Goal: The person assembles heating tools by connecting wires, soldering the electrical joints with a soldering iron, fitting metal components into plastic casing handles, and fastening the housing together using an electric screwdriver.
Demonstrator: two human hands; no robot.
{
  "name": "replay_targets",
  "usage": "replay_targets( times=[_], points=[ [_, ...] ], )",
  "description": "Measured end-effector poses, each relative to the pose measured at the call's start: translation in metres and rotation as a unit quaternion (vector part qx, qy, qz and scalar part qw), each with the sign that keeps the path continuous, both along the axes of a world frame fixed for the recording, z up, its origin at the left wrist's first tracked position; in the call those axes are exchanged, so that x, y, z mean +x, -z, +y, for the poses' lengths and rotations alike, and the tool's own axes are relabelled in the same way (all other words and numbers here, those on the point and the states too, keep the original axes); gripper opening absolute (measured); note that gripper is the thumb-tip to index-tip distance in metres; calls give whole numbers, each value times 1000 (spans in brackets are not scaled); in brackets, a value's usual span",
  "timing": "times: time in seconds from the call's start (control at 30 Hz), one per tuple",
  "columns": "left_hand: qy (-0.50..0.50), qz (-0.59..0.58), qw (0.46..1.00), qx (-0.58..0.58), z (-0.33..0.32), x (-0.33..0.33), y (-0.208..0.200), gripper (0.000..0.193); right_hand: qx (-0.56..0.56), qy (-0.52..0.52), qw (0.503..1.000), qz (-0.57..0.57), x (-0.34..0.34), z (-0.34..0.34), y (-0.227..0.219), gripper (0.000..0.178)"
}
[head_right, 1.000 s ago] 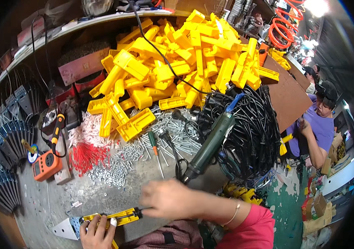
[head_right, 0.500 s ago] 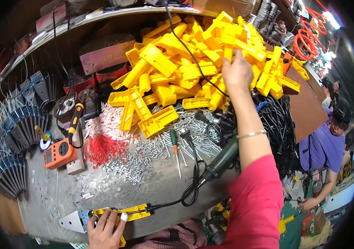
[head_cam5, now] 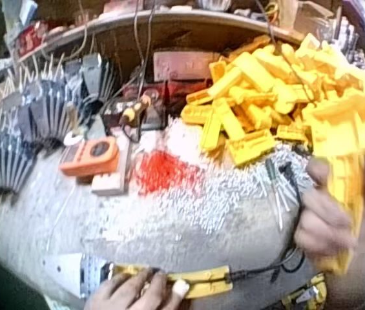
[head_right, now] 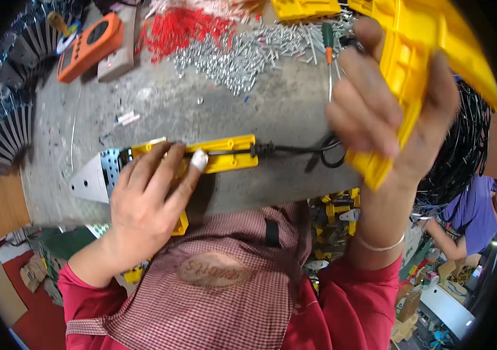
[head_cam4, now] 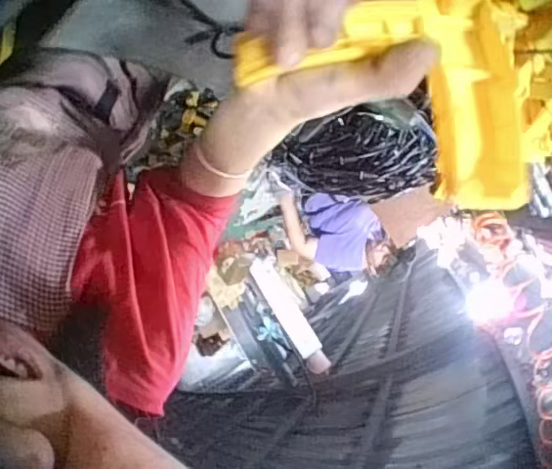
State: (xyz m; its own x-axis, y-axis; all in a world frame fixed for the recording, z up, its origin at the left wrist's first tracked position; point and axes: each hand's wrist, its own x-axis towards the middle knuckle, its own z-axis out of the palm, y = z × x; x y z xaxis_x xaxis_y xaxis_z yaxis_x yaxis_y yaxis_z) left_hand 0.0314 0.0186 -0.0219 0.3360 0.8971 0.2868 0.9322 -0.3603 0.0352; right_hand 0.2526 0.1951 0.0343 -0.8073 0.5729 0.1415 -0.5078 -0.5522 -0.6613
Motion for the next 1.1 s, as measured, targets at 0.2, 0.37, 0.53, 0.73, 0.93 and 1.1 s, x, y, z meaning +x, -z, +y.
replay_targets(
  times=[0.2, 0.37, 0.53, 0.73, 0.93, 1.1],
  points=[
    [-15, -14, 1000, -18, -6, 3, 4, 46, 163, 182, 938, -244, -25, -47, 22, 42],
    [-17, -29, 999, -5, -11, 2, 8, 45, 249, 328, 824, -389, -52, -85, 35, 19],
    [-24, -32, 999, 25, -10, 3, 13, 41, 317, 336, 790, -404, -57, -84, 41, 14],
    [24, -115, 993, -8, -12, -5, 4, 40, 612, 278, 644, -366, -67, -86, 49, 24],
    [-41, -370, 927, 43, -65, -72, -23, 34, 599, 150, 700, -358, -78, -95, 71, 40],
    [39, -190, 979, 59, -56, -32, -24, 56, 631, 165, 666, -362, -77, -96, 75, 36]
  ],
)
